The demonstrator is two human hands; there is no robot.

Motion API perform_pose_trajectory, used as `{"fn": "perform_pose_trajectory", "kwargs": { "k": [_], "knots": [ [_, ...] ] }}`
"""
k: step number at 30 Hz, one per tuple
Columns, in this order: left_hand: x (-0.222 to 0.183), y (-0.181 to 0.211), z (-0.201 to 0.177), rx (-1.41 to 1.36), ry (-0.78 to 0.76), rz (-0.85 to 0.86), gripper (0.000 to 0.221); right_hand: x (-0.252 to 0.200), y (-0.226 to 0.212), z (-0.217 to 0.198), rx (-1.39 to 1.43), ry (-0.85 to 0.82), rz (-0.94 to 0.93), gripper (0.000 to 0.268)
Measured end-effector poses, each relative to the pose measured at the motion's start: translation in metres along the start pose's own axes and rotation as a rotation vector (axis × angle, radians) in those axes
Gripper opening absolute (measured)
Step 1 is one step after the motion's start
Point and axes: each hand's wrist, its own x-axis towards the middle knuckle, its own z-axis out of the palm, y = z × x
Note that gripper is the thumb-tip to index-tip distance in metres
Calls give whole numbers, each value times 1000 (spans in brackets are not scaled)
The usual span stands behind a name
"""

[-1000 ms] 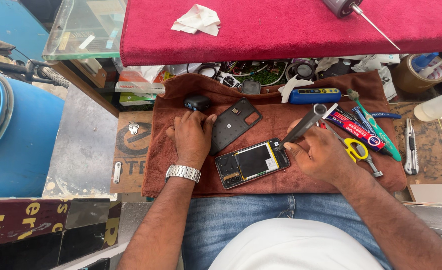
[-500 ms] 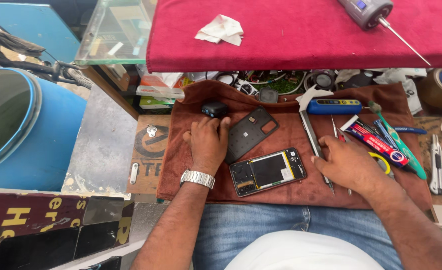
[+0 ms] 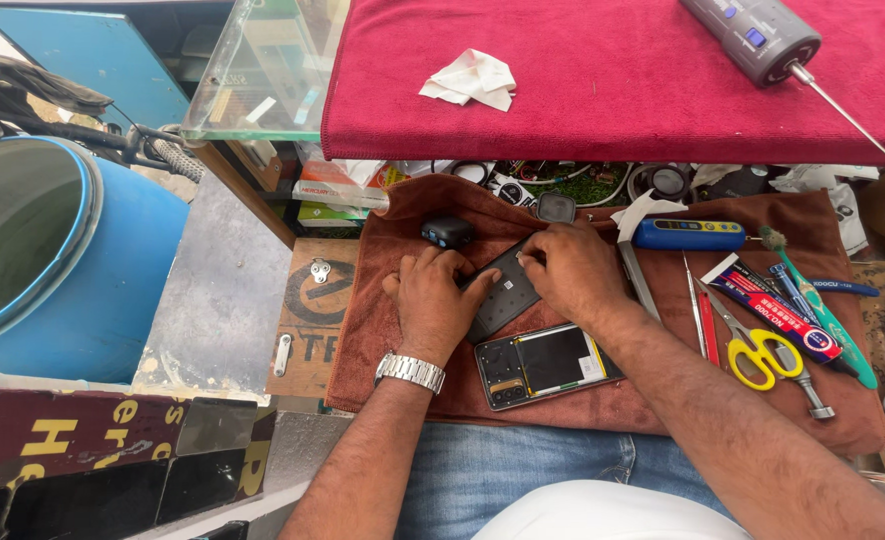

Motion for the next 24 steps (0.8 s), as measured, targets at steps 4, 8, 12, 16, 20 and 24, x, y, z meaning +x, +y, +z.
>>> {"fn": "perform_pose_trajectory", "kwargs": {
  "k": [4, 8, 12, 16, 20, 24],
  "knots": [
    [0, 4, -6, 30, -54, -8, 42, 6, -1, -1, 125, -231, 236, 17],
    [-5, 23, -33, 79, -168, 64, 51, -20, 8, -12, 238, -55, 120, 15],
    [-22, 53, -61, 171, -639, 249, 80, -87, 38, -25, 442, -7, 323, 17],
    [-48, 84, -64, 256, -749, 369, 96, -161, 73, -39, 620, 92, 420, 20],
    [-53, 90, -52, 281, -621, 435, 88, -221, 100, -50, 783, 198, 514, 19],
    [-46, 87, -47, 214, -721, 332, 69, -245, 116, -53, 786, 239, 503, 17]
  ]
}}
